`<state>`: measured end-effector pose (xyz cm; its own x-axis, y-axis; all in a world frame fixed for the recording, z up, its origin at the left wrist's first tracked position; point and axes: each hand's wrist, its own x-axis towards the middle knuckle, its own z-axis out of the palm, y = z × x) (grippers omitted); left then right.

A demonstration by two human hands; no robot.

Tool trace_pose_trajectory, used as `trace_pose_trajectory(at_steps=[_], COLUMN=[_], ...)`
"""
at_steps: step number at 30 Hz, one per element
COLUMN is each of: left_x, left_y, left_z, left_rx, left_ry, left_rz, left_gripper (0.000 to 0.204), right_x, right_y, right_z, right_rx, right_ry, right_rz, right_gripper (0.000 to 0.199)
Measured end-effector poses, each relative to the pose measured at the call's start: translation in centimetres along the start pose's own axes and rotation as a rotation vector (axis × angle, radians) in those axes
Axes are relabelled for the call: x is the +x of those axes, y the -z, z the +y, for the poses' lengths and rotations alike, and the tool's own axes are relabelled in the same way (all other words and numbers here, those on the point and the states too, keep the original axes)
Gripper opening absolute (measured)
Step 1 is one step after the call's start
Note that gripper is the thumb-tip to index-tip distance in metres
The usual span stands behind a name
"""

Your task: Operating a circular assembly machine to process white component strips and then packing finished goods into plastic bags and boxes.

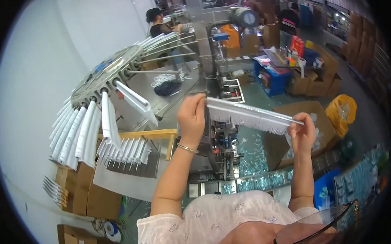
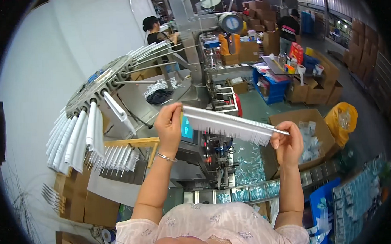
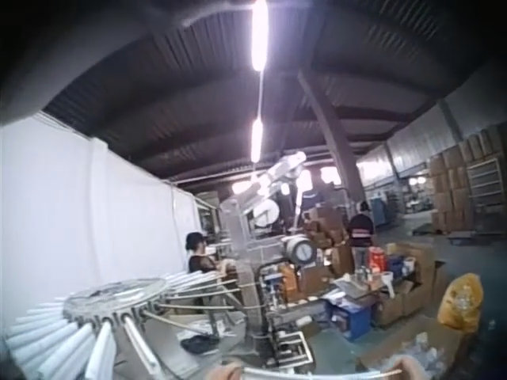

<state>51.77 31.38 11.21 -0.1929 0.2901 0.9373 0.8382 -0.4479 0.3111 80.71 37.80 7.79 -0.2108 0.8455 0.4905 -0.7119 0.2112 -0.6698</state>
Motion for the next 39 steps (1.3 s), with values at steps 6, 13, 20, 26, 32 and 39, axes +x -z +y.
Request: trace_pose_trajectory(at_steps=[6,13,20,26,32,39], left_x=[4.0,5.9,-1.7,-7.2,-11.6,-17.0], left_y=[1.7,3.3,3.4,9.6,20.4,29.1], left_z=[-0.3,-1.7,4.3,6.2,3.2,-2.8], left_rx=[0.286,0.400,0.363,-0.011,0.094,0.184], left_ry=[-0.027,-0.002,-0.178,-0.361,-0.158,0.222], left_rz=[0.091,0.093,-0.102,-0.346,-0.344,-0.446], left_gripper=[0.032,0.031,0.046,0.039,0.031,0.017], right_x=[4.1,5.7,6.4,7.3,8.1,8.5], right_y=[-4.2,-8.1,-14.5,-20.9,-22.1,-22.3], right_z=[0.0,0.2,3.6,9.6,11.5,12.2], right_rx=[0.129,0.125,-0.289,-0.197,-0.180,0.081], right_ry=[0.039,0.111,0.081,0.113,0.119,0.055], right_rz=[-0.038,-0.252,-0.231,-0.192,0.027,-0.056], right_gripper=[0.025,0.030,0.023,0.023,0.031,0.038])
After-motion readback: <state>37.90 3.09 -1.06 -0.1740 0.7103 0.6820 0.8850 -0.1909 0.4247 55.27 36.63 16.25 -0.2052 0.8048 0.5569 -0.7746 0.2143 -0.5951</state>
